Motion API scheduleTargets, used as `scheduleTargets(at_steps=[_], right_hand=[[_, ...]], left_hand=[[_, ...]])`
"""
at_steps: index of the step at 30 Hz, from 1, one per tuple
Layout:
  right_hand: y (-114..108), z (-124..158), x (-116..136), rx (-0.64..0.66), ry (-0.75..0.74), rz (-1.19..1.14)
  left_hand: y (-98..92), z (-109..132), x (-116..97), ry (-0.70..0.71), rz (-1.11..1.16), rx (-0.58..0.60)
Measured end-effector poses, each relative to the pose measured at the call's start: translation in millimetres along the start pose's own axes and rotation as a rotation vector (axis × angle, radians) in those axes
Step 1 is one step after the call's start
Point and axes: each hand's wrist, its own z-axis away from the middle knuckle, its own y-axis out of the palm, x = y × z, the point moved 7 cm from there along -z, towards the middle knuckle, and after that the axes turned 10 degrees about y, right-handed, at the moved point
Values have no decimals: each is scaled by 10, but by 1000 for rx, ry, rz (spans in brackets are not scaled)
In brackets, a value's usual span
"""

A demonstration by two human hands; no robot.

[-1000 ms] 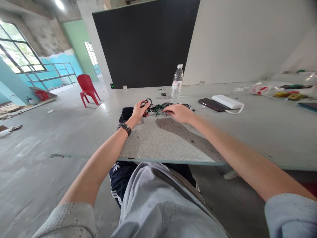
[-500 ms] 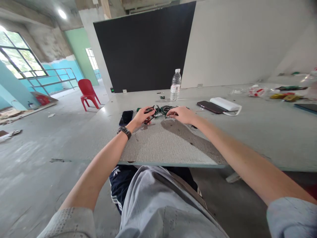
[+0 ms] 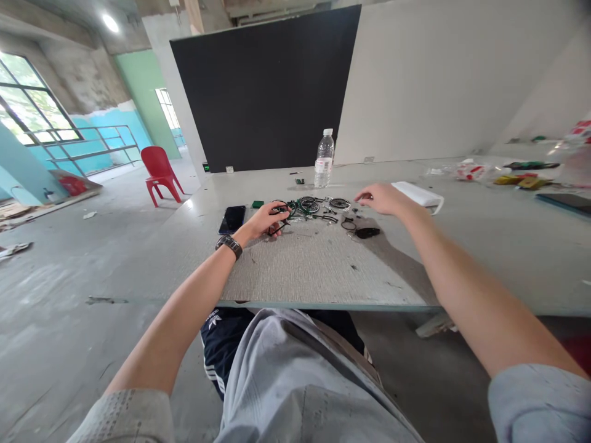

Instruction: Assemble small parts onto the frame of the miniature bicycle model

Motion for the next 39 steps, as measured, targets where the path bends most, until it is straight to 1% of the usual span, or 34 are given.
scheduleTargets(at_steps=[2, 5, 10, 16, 21, 25, 28, 32, 35, 37, 39], right_hand=[[56, -27, -53, 58, -5, 12], [143, -37, 30, 96, -48, 10], [252, 16, 320, 138, -134, -49], [246, 202, 686, 163, -215, -51], [290, 368, 1007, 199, -269, -84], [378, 448, 1198, 225, -307, -88], [459, 480, 1293, 248, -362, -103], [525, 486, 1340, 249, -400, -119], [495, 502, 1338, 248, -370, -152], [386, 534, 1353, 178, -343, -204], [242, 613, 1428, 66, -371, -251]], left_hand=[[9, 6, -10, -3, 5, 6], [20, 16, -27, -14, 5, 2], [27, 27, -30, -49, 18, 0], [47, 36, -77, -53, 22, 46], [58, 35, -89, -45, 26, 38], [35, 30, -48, -44, 42, -6], [45, 26, -67, -6, 14, 15], [49, 28, -90, -5, -21, 25], [52, 25, -73, -25, -24, 41], [58, 24, -48, -41, -22, 57], [49, 23, -30, -47, -24, 52]])
